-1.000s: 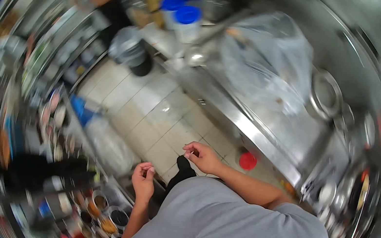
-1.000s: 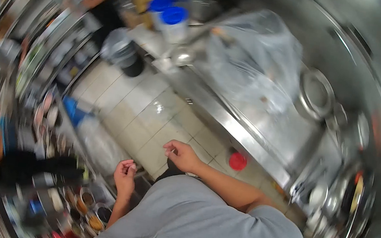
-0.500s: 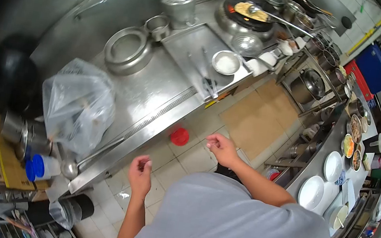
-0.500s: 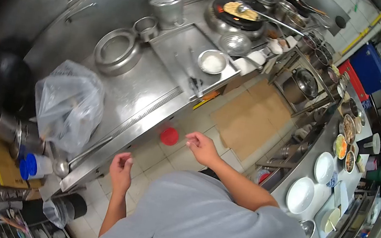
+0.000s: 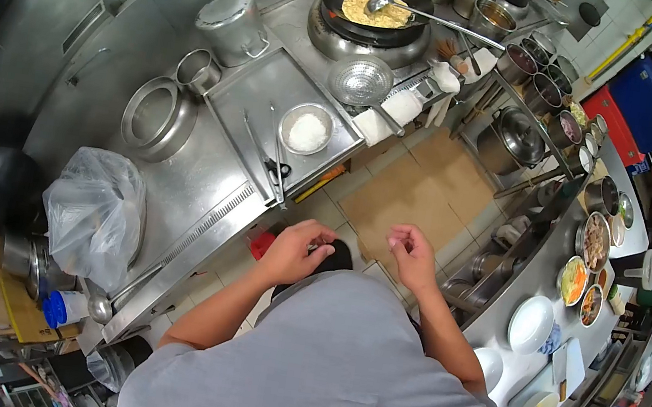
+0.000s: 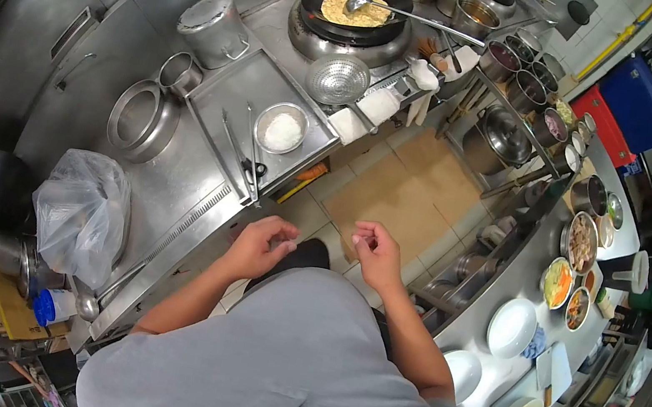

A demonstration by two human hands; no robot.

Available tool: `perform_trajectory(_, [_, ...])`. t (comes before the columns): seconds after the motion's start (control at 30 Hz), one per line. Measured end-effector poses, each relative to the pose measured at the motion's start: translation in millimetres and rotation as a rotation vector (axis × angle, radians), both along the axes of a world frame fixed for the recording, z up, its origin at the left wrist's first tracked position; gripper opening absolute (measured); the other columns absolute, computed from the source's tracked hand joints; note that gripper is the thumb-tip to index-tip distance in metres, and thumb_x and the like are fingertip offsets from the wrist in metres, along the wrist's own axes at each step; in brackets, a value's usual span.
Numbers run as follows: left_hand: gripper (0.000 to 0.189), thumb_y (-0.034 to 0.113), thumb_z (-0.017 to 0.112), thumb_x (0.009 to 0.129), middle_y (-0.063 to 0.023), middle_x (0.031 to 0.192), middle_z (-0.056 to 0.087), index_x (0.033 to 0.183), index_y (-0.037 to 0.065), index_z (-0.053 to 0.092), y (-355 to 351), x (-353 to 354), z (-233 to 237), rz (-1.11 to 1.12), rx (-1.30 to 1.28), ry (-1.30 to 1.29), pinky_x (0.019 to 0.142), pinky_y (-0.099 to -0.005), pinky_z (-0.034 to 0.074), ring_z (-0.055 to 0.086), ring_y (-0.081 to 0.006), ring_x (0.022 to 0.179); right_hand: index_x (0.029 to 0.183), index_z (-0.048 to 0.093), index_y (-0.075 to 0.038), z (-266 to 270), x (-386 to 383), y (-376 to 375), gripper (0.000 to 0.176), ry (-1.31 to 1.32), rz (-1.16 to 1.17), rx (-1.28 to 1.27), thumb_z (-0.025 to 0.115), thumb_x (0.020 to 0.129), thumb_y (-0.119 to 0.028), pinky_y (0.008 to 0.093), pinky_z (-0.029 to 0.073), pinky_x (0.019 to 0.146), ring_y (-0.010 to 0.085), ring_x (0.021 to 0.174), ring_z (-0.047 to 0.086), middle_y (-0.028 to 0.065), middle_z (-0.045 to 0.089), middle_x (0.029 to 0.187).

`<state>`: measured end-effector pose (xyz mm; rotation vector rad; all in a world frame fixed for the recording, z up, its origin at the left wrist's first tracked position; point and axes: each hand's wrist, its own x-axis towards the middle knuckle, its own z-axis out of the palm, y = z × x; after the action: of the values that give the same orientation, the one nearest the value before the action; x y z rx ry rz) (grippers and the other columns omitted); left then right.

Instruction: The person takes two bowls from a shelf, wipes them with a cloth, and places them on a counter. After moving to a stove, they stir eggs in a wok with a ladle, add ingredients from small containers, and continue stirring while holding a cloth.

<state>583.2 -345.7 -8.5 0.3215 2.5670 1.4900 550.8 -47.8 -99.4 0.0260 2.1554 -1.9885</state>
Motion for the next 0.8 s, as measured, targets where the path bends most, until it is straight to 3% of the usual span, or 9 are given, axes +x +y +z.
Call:
perform_trajectory(0.03, [0.026, 0.011, 0.076, 0.100, -0.0175, 0.109, 0.074, 0.124, 0.001, 0.073, 5, -16, 0, -0.006, 0.005, -0.010, 0.086, -0.0413, 0.062, 0.076, -0.0329, 0.100, 0.130, 0.072, -0.001, 3, -14, 4, 0.028, -0.010, 0.002, 0.001, 0.074, 0.102, -0.003, 0.0276, 0.054, 0.080, 0.0091, 0.086, 0.061, 0.0037, 0.075, 0.106])
perform_trajectory(0.1, [0.026, 0.011, 0.076, 0.100, -0.0162, 0.110, 0.074, 0.123, 0.000, 0.074, 18, -47, -5, 0.007, 0.016, -0.030, 0.088, -0.0402, 0.061, 0.076, -0.0304, 0.099, 0.134, 0.068, -0.002, 11, -46, 12, 0.029, -0.014, 0.084, -0.018, 0.071, 0.105, -0.004, 0.0297, 0.056, 0.090, 0.0109, 0.101, 0.067, 0.0046, 0.074, 0.115])
perform_trajectory(0.2, [0.027, 0.013, 0.077, 0.100, -0.0150, 0.111, 0.075, 0.123, 0.000, 0.074, 38, -97, -14, 0.029, 0.056, -0.038, 0.089, -0.0394, 0.061, 0.076, -0.0279, 0.099, 0.139, 0.069, -0.002, 30, -105, 21, 0.038, 0.060, 0.138, 0.011, 0.074, 0.101, -0.003, 0.0292, 0.057, 0.086, 0.0119, 0.094, 0.068, 0.0070, 0.076, 0.114])
perform_trajectory(0.33, [0.027, 0.014, 0.077, 0.100, -0.0152, 0.112, 0.075, 0.124, 0.001, 0.074, 67, -182, -36, 0.025, 0.123, -0.022, 0.090, -0.0398, 0.060, 0.076, -0.0279, 0.101, 0.143, 0.067, -0.004, 60, -207, 50, 0.043, 0.195, 0.259, 0.167, 0.075, 0.100, -0.002, 0.0322, 0.059, 0.090, 0.0160, 0.099, 0.072, 0.0104, 0.076, 0.119])
perform_trajectory(0.53, [0.028, 0.013, 0.074, 0.101, -0.0150, 0.115, 0.075, 0.127, 0.002, 0.073, 119, -343, -43, -0.051, 0.171, 0.042, 0.091, -0.0406, 0.061, 0.076, -0.0293, 0.104, 0.148, 0.065, -0.005, 81, -344, 117, 0.054, 0.329, 0.176, 0.384, 0.076, 0.096, -0.001, 0.0351, 0.059, 0.094, 0.0210, 0.100, 0.072, 0.0147, 0.075, 0.127])
perform_trajectory(0.67, [0.026, 0.012, 0.074, 0.100, -0.0137, 0.114, 0.075, 0.125, 0.003, 0.073, 155, -426, -18, -0.080, 0.157, 0.189, 0.086, -0.0392, 0.061, 0.075, -0.0301, 0.104, 0.151, 0.062, -0.005, 107, -431, 147, 0.059, 0.405, 0.182, 0.534, 0.078, 0.094, -0.003, 0.0401, 0.058, 0.100, 0.0282, 0.114, 0.072, 0.0186, 0.074, 0.130])
perform_trajectory(0.7, [0.026, 0.011, 0.073, 0.100, -0.0126, 0.110, 0.074, 0.125, 0.005, 0.073, 166, -440, -9, -0.076, 0.195, 0.179, 0.086, -0.0394, 0.060, 0.074, -0.0293, 0.101, 0.151, 0.061, -0.002, 113, -454, 151, 0.059, 0.419, 0.195, 0.552, 0.076, 0.094, -0.004, 0.0440, 0.057, 0.102, 0.0359, 0.120, 0.071, 0.0225, 0.071, 0.134])
perform_trajectory(0.8, [0.026, 0.011, 0.073, 0.100, -0.0118, 0.107, 0.073, 0.126, 0.006, 0.072, 191, -481, -5, -0.128, 0.172, 0.203, 0.086, -0.0399, 0.059, 0.073, -0.0294, 0.098, 0.154, 0.056, 0.001, 116, -538, 158, 0.063, 0.550, 0.258, 0.646, 0.076, 0.095, -0.006, 0.0479, 0.055, 0.107, 0.0413, 0.126, 0.068, 0.0247, 0.068, 0.140])
